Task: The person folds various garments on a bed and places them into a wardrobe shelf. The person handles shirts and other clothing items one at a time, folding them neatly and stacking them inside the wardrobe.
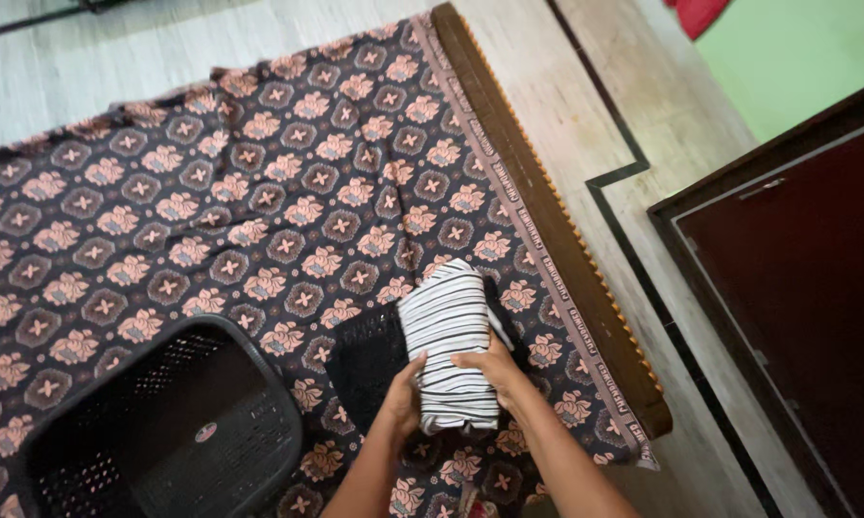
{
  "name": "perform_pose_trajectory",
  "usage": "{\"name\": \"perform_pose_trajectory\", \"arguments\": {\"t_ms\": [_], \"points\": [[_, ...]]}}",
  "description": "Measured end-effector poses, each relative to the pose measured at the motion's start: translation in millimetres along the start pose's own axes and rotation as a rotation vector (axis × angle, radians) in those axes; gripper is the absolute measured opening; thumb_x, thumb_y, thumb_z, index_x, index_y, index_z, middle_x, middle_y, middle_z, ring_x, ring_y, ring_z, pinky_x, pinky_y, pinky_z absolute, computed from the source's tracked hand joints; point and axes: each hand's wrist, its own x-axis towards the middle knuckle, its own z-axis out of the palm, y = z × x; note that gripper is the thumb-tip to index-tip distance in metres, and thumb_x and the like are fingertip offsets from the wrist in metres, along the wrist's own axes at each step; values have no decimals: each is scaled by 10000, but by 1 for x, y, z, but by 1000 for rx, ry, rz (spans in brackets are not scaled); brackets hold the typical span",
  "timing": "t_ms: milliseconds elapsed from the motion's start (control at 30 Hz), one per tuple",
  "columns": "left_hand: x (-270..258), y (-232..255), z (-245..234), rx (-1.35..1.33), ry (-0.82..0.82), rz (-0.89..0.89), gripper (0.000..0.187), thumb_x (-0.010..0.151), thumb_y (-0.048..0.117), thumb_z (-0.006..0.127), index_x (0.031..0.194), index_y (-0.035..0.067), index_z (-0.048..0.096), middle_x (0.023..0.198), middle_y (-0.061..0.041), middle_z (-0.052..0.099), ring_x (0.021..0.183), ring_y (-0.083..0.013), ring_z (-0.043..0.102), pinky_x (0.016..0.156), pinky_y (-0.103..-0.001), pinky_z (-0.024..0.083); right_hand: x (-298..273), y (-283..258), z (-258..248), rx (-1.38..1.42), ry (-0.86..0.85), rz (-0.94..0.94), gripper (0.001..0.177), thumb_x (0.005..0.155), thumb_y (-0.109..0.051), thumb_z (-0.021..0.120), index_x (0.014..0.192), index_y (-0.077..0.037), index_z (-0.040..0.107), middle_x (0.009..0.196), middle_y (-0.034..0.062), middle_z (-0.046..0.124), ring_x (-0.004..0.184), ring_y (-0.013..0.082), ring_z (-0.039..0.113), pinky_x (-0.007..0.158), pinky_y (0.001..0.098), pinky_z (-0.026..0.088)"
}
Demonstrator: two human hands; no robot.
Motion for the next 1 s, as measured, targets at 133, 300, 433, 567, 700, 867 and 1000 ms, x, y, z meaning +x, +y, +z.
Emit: {"name": "perform_pose_trajectory", "arguments": {"t_ms": [133, 300, 433, 567, 700, 867, 1000], "points": [[-52, 33, 35, 21, -228, 67, 660, 892, 453, 648, 1377, 8, 593, 1322, -184, 694, 1208, -339, 663, 1061, -478, 520, -51, -32, 0, 234, -125, -82, 663, 729, -30, 790, 1351, 22, 564, 1153, 179, 735, 990, 251, 737, 893, 381, 616], [-112, 62, 99, 21, -354, 77, 805, 851, 622, 600, 1371, 6, 585, 1316, -196, 690, 1182, -354, 671, 1019, -511, 522, -129, -69, -16, 543, -256, -61, 541, 798, -66, 784, 1263, 128, 586, 1076, 232, 736, 911, 296, 752, 825, 439, 634], [-139, 66, 169, -19, -511, 194, 903, 823, 752, 498, 1436, 90, 533, 1403, -141, 633, 1230, -339, 629, 1035, -499, 502, -193, -104, -24, 552, -153, -167, 549, 754, -130, 757, 1265, 29, 634, 1058, 180, 775, 898, 262, 767, 815, 385, 652], [-155, 62, 254, 237, -567, 431, 958, 928, 763, 470, 1514, 5, 464, 1465, -210, 578, 1233, -360, 569, 1031, -532, 480, -257, -144, -52, 343, -70, -499, 532, 824, -217, 749, 1266, 52, 626, 1084, 180, 755, 902, 255, 764, 827, 383, 640], [-183, 33, 344, 190, -901, 118, 941, 893, 764, 444, 1559, 101, 394, 1535, -135, 508, 1336, -335, 546, 1107, -489, 459, -330, -166, -92, 91, 352, -748, 542, 878, -325, 768, 1247, 60, 675, 1077, 172, 760, 882, 229, 746, 812, 364, 611], [-246, -40, 436, 283, -1150, -67, 950, 917, 776, 404, 1577, 94, 366, 1559, -151, 464, 1338, -352, 513, 1112, -501, 445, -454, -158, -133, 422, 396, -766, 543, 904, -468, 676, 1210, -20, 690, 1047, 73, 776, 883, 164, 750, 780, 319, 621], [-299, -108, 489, 371, -1308, -188, 962, 906, 785, 386, 1579, 98, 356, 1565, -161, 461, 1355, -352, 517, 1126, -500, 448, -548, -131, -133, 714, 460, -899, 460, 922, -421, 690, 1193, -49, 675, 991, 91, 759, 820, 195, 729, 748, 373, 601]]}}
